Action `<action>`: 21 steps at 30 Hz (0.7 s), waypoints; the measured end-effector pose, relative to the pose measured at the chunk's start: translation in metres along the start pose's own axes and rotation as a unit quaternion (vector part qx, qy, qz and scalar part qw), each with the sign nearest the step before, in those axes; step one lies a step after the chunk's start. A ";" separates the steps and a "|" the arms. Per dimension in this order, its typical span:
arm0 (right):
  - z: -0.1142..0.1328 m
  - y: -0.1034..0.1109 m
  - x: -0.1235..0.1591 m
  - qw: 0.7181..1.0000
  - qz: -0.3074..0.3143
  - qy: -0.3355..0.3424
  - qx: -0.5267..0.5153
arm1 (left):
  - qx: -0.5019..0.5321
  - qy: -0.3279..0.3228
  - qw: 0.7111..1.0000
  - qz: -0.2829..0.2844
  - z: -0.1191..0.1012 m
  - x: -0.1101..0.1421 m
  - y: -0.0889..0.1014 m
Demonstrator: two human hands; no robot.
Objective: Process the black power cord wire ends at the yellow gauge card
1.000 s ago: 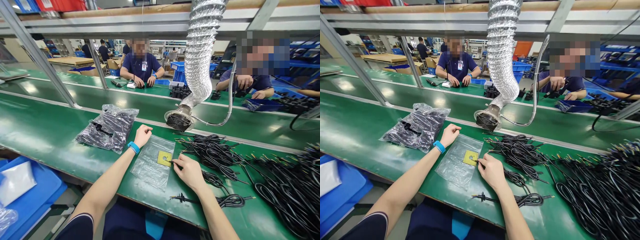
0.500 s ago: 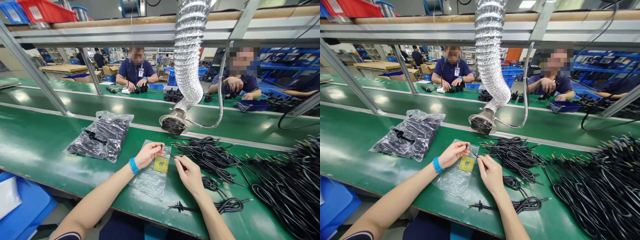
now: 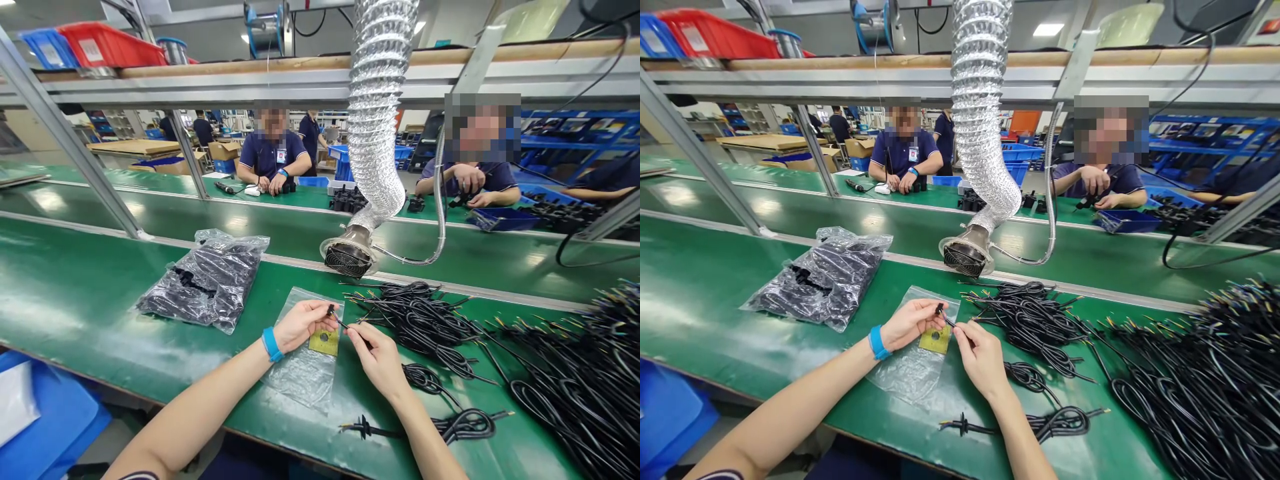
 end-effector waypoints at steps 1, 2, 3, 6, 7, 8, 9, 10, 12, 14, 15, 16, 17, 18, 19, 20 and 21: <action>0.000 0.000 0.000 1.000 0.006 -0.005 0.002 | -0.005 -0.001 1.000 -0.001 -0.001 0.000 0.000; -0.001 -0.001 0.000 1.000 0.011 -0.009 0.005 | -0.012 -0.002 1.000 -0.001 -0.001 0.001 0.000; -0.001 -0.001 0.000 1.000 0.015 -0.012 0.009 | -0.020 -0.003 1.000 -0.001 -0.002 0.001 0.000; -0.001 -0.002 0.001 0.999 0.024 -0.015 0.026 | -0.045 -0.006 0.999 -0.003 -0.002 0.001 0.001; -0.001 -0.002 0.001 0.999 0.026 -0.014 0.032 | -0.052 -0.006 0.999 -0.005 -0.002 0.001 0.002; 0.000 -0.003 0.001 0.999 0.028 -0.014 0.037 | -0.059 -0.006 0.998 -0.007 -0.002 0.001 0.002; 0.000 -0.003 0.001 0.999 0.030 -0.013 0.041 | -0.065 -0.005 0.998 -0.009 -0.001 0.001 0.003; 0.001 -0.003 0.001 0.999 0.031 -0.013 0.043 | -0.073 -0.005 0.997 -0.012 -0.001 0.001 0.003; 0.001 -0.003 0.001 0.999 0.030 -0.011 0.044 | -0.091 -0.005 0.996 -0.017 -0.002 0.001 0.003; 0.000 -0.003 0.001 0.999 0.021 -0.013 0.041 | -0.118 -0.005 0.993 -0.021 -0.005 0.002 0.004; 0.000 -0.002 0.001 0.999 0.013 -0.015 0.038 | -0.132 -0.002 0.991 -0.021 -0.006 0.002 0.005; -0.001 -0.002 0.001 0.999 0.001 -0.016 0.035 | -0.146 0.003 0.989 -0.019 -0.008 0.002 0.005; -0.002 -0.001 0.002 0.999 -0.011 -0.017 0.032 | -0.159 0.008 0.987 -0.015 -0.009 0.002 0.006; -0.003 -0.001 0.002 0.999 -0.023 -0.017 0.030 | -0.169 0.015 0.985 -0.009 -0.009 0.003 0.006; -0.003 0.000 0.002 0.999 -0.033 -0.015 0.030 | -0.175 0.021 0.984 -0.004 -0.009 0.003 0.006; -0.003 0.000 0.003 0.999 -0.040 -0.011 0.033 | -0.176 0.026 0.984 0.000 -0.009 0.003 0.007; -0.003 0.000 0.003 0.998 -0.046 -0.007 0.041 | -0.173 0.030 0.985 0.002 -0.009 0.003 0.007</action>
Point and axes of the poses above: each hand's wrist, its own x-axis away from the middle knuckle, its own y-axis out of the back of the hand, z = x × y, the point moved 4 cm from there along -x, towards the middle knuckle, and after that the axes turned 14 degrees about z, right-handed, at the moved point
